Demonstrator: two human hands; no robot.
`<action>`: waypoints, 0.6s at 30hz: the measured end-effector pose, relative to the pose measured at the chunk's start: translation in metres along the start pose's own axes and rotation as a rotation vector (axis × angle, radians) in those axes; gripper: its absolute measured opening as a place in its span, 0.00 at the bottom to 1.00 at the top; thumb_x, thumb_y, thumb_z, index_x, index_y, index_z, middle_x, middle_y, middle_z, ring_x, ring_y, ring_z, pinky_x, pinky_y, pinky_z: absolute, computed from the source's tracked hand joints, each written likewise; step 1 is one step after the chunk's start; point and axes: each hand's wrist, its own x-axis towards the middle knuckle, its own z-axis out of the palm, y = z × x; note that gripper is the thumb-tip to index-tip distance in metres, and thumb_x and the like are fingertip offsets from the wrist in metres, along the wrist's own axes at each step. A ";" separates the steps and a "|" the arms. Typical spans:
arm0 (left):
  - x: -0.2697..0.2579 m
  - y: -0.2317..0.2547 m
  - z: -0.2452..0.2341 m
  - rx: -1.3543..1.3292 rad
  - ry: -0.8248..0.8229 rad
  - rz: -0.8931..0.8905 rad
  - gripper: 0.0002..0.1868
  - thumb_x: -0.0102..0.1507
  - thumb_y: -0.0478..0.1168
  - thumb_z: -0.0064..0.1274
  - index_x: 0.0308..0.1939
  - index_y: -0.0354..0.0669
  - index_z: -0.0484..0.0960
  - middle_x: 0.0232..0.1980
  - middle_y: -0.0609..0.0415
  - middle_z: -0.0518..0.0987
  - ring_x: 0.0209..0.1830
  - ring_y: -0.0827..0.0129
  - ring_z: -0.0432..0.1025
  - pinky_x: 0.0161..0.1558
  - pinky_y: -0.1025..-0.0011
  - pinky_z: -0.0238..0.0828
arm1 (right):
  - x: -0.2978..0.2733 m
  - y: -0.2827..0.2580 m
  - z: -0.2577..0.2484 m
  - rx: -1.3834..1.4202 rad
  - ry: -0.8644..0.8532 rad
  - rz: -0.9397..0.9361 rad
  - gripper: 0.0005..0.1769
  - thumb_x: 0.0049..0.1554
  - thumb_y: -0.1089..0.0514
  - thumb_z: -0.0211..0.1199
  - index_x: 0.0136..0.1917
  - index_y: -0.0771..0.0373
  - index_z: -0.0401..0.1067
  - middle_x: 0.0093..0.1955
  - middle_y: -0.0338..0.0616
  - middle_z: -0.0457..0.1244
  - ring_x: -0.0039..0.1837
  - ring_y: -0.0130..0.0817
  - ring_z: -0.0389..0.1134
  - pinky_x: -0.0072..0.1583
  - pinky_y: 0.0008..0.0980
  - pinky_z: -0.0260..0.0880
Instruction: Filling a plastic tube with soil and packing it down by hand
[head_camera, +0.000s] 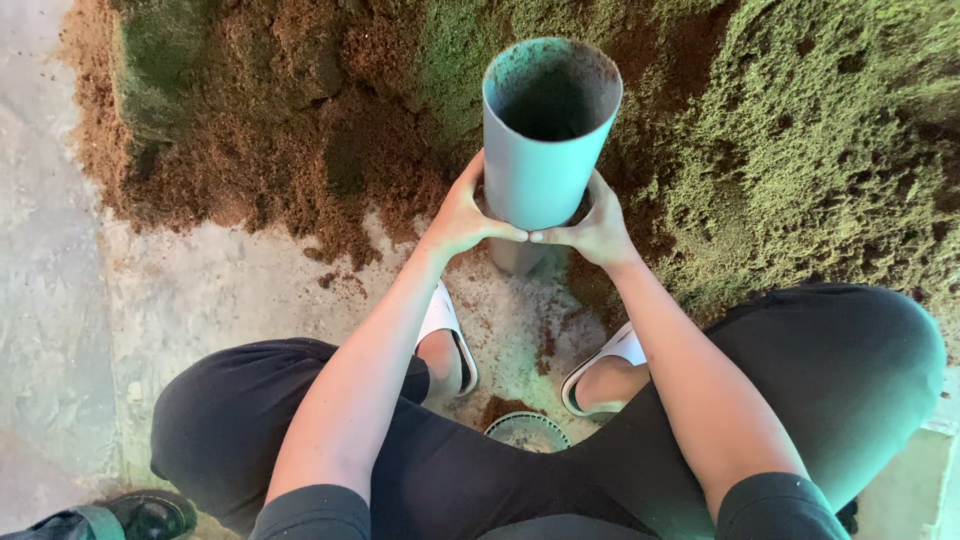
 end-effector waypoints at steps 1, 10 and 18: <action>-0.001 0.005 0.000 0.000 0.001 -0.001 0.78 0.42 0.40 0.89 0.87 0.45 0.50 0.86 0.36 0.55 0.88 0.36 0.43 0.84 0.35 0.35 | 0.001 -0.002 0.000 0.001 -0.001 0.000 0.71 0.40 0.54 0.92 0.84 0.69 0.51 0.82 0.65 0.52 0.86 0.70 0.43 0.83 0.77 0.38; -0.004 -0.021 0.024 -0.070 0.094 -0.179 0.58 0.45 0.49 0.87 0.75 0.42 0.71 0.72 0.36 0.75 0.77 0.39 0.65 0.79 0.41 0.58 | -0.006 0.009 0.010 0.154 0.033 0.206 0.60 0.44 0.38 0.85 0.74 0.68 0.54 0.71 0.71 0.56 0.78 0.74 0.56 0.75 0.81 0.54; -0.040 -0.072 0.059 0.074 0.104 -0.639 0.57 0.59 0.75 0.64 0.76 0.37 0.67 0.75 0.35 0.72 0.78 0.45 0.66 0.77 0.46 0.62 | -0.030 0.048 0.039 -0.031 -0.026 0.726 0.60 0.47 0.23 0.77 0.74 0.70 0.65 0.70 0.69 0.62 0.76 0.67 0.61 0.72 0.65 0.62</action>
